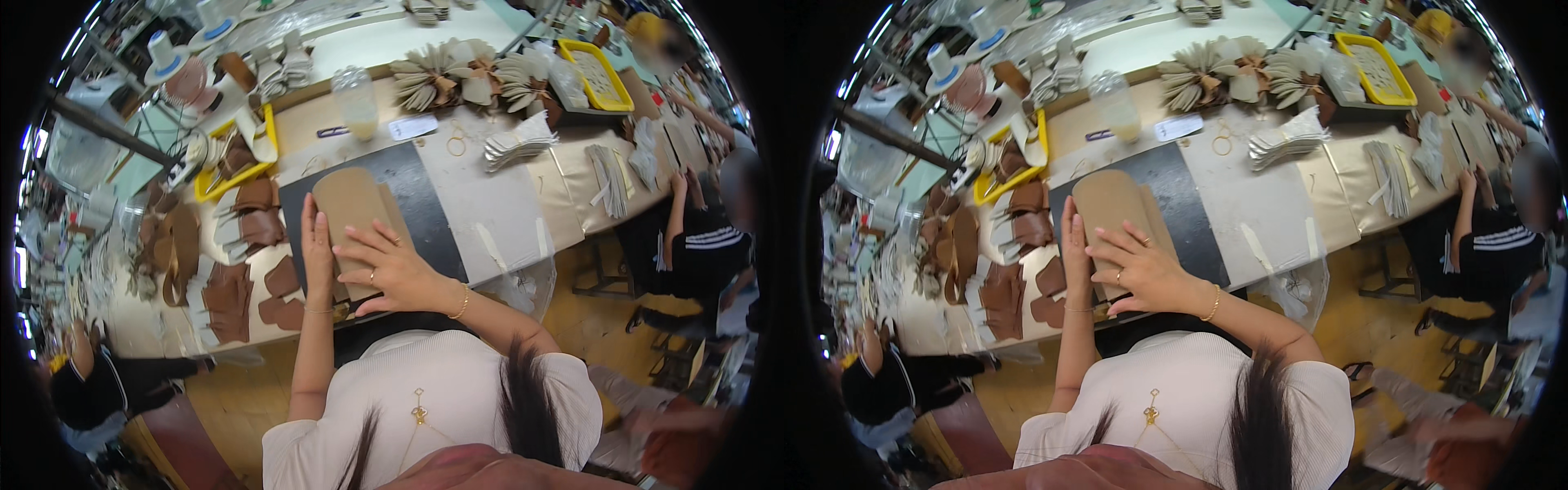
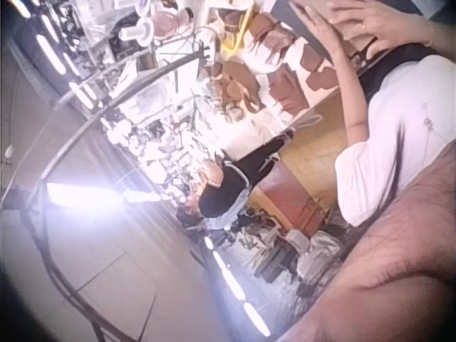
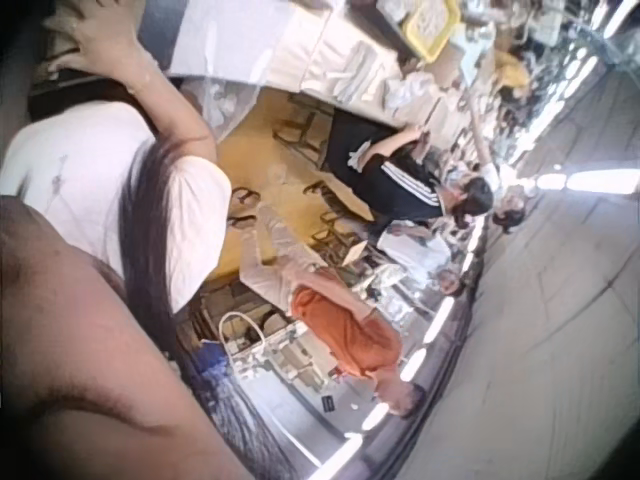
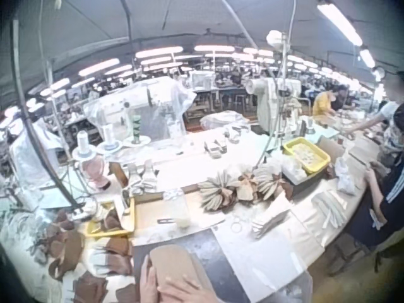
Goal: The person assembles leather goods by hand. They fold and align white fabric pieces, then apply adhesive to brown leather pieces and press them together. The person uses a small knife to trim excess material and handles multiple leather components on a workbench.
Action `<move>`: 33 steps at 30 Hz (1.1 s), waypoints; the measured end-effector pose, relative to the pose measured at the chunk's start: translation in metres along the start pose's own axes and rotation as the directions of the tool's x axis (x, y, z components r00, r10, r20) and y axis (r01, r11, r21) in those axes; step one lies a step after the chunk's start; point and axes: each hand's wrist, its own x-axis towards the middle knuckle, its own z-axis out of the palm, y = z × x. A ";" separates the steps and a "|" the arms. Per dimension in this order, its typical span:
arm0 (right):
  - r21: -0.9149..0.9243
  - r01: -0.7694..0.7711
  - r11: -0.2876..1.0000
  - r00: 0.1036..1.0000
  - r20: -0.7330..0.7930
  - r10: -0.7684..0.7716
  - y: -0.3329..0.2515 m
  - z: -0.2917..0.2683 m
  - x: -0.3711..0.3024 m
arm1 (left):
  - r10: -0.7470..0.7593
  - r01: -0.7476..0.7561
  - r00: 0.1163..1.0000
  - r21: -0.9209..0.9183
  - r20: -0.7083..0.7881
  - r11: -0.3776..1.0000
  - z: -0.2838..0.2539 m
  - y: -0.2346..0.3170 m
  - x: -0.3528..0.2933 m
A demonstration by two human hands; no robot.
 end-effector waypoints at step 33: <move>-0.607 -0.378 0.699 0.765 -0.630 -0.133 0.149 -0.242 0.148 | 0.273 -0.412 0.911 0.711 0.310 0.570 0.007 -0.045 -0.036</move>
